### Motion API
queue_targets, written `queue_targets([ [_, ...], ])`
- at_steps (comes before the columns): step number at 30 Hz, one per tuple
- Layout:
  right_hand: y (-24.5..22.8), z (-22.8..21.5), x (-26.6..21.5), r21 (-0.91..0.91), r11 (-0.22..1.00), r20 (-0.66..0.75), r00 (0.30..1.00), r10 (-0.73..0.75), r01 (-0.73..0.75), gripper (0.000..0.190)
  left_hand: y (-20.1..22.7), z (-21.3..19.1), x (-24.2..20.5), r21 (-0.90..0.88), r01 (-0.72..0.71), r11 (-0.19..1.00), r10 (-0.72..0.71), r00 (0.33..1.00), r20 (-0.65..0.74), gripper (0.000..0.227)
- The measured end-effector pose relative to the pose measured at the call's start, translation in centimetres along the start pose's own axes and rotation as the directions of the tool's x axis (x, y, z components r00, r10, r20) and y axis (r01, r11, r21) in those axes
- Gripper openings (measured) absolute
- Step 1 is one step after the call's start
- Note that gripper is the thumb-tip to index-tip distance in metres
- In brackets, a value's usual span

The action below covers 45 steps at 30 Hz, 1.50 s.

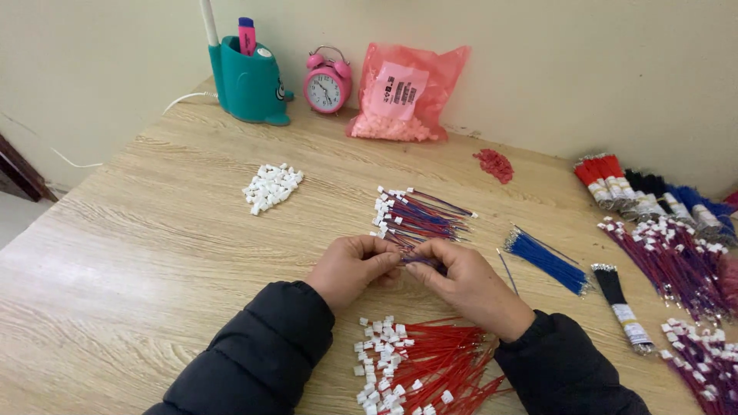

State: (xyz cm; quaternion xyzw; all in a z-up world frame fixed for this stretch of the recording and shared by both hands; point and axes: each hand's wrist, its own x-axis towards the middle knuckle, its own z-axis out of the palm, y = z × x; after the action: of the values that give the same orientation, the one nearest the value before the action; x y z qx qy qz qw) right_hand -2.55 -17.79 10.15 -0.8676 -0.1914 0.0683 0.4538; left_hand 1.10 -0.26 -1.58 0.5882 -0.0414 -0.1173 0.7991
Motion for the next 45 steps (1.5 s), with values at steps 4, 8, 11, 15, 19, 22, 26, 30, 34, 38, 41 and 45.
queue_targets([
  [4, 1.6, 0.2, 0.2, -0.002, 1.0, -0.045, 0.999, -0.006, 0.006, 0.014, 0.5, 0.2, -0.5, 0.007, 0.011, 1.0, -0.011, 1.0, 0.014, 0.02],
  [8, 3.2, 0.2, 0.4, -0.035, 0.999, -0.103, 0.995, -0.002, -0.002, 0.014, 0.4, 0.2, -0.5, -0.049, -0.003, 0.999, 0.004, 1.0, 0.02, 0.023],
  [11, 2.8, 0.2, 0.3, -0.106, 0.994, -0.136, 0.989, -0.055, 0.04, 0.015, -0.2, 0.0, -0.3, -0.097, -0.018, 0.995, 0.021, 0.999, 0.029, 0.026],
  [15, 2.4, 0.2, 0.1, -0.179, 0.977, -0.142, 0.979, -0.147, 0.12, 0.013, 0.1, 0.2, -0.6, -0.17, -0.013, 0.985, 0.022, 0.998, 0.051, 0.025],
  [19, 1.9, 0.4, 0.0, -0.145, 0.983, -0.128, 0.983, -0.13, 0.111, 0.014, 0.9, 0.6, -1.2, -0.201, -0.001, 0.98, 0.011, 0.999, 0.047, 0.025],
  [22, 2.3, 0.5, -0.1, -0.152, 0.983, -0.124, 0.985, -0.123, 0.103, 0.014, 1.2, 0.8, -1.5, -0.245, 0.0, 0.969, 0.009, 0.999, 0.037, 0.024],
  [26, 2.9, 0.4, 0.1, -0.102, 0.992, -0.166, 0.982, -0.086, 0.069, 0.012, 2.1, 1.0, -1.9, -0.277, -0.006, 0.961, 0.017, 0.999, 0.036, 0.023],
  [30, 2.6, 0.4, 0.1, -0.105, 0.992, -0.165, 0.983, -0.083, 0.067, 0.013, 2.5, 1.2, -2.3, -0.306, -0.006, 0.952, 0.015, 1.0, 0.028, 0.022],
  [34, 2.9, 0.3, 0.2, -0.123, 0.99, -0.156, 0.984, -0.081, 0.061, 0.013, 2.6, 1.3, -2.4, -0.318, 0.002, 0.948, 0.005, 1.0, 0.022, 0.022],
  [38, 2.5, 0.3, 0.1, -0.099, 0.992, -0.163, 0.983, -0.088, 0.073, 0.014, 2.6, 1.3, -2.3, -0.329, 0.002, 0.944, 0.008, 1.0, 0.028, 0.02],
  [41, 2.2, 0.4, 0.1, -0.105, 0.99, -0.153, 0.982, -0.109, 0.093, 0.013, 2.6, 1.3, -2.4, -0.33, 0.007, 0.944, 0.002, 1.0, 0.027, 0.02],
  [45, 2.5, 0.3, 0.2, -0.1, 0.987, -0.139, 0.981, -0.136, 0.122, 0.015, 2.2, 1.1, -2.0, -0.296, -0.001, 0.955, 0.009, 1.0, 0.025, 0.02],
])
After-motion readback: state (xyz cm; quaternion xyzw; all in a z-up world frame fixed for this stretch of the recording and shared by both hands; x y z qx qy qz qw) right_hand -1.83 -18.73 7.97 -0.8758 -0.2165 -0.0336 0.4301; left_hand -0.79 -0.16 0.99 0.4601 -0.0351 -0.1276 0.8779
